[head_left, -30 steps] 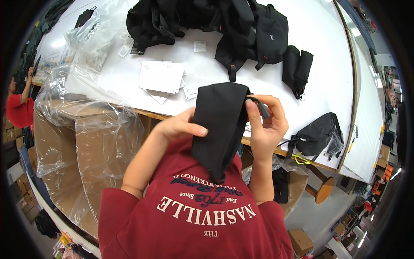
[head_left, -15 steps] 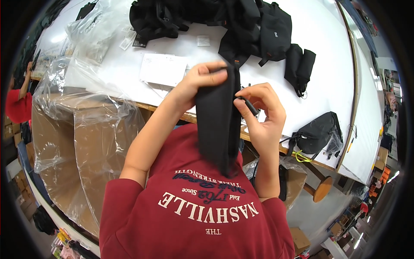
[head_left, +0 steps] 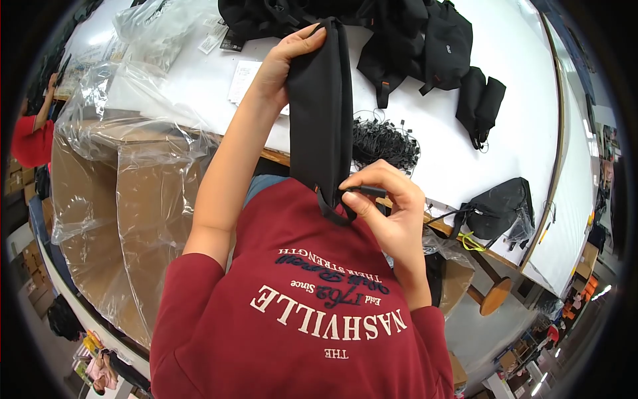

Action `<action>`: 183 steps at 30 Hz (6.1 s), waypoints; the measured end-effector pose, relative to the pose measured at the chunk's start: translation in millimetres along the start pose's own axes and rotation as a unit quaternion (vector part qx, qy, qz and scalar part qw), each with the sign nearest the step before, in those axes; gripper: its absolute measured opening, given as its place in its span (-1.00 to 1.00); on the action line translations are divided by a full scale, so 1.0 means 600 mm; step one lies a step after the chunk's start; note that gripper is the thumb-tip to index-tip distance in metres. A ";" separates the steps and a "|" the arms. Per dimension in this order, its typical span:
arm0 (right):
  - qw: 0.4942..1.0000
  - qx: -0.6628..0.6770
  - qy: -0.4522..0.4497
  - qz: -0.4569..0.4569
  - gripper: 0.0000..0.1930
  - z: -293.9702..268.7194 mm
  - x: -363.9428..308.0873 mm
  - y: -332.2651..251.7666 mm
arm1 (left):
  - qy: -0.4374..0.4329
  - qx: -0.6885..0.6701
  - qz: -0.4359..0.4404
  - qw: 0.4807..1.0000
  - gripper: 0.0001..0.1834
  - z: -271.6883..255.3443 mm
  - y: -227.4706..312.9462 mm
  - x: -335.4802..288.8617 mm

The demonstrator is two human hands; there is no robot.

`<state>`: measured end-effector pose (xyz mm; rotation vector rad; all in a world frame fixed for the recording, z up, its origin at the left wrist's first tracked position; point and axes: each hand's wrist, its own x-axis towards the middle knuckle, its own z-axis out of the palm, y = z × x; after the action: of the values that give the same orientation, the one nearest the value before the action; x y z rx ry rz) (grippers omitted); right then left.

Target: Packaging black pouches by attaching tags and inserting booklets.

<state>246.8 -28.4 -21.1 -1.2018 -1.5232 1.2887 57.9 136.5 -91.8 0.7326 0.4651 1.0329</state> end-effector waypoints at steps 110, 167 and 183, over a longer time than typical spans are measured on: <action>0.968 -0.102 -0.142 0.182 -0.80 -0.123 -0.069 -0.007 | -0.037 0.420 -0.202 0.884 -0.87 0.125 0.041 -0.201; 0.978 0.140 0.140 -0.068 -0.93 -0.026 0.108 0.002 | 0.264 0.223 0.012 0.938 -0.59 0.009 -0.048 -0.164; 0.980 -0.037 0.124 -0.154 -0.68 0.029 0.071 0.040 | 0.155 0.345 0.089 0.922 -0.88 0.116 -0.033 -0.181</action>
<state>223.9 9.7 -47.7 -1.0774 -1.5125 0.8527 67.0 10.7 -57.9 1.2597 1.0854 1.1665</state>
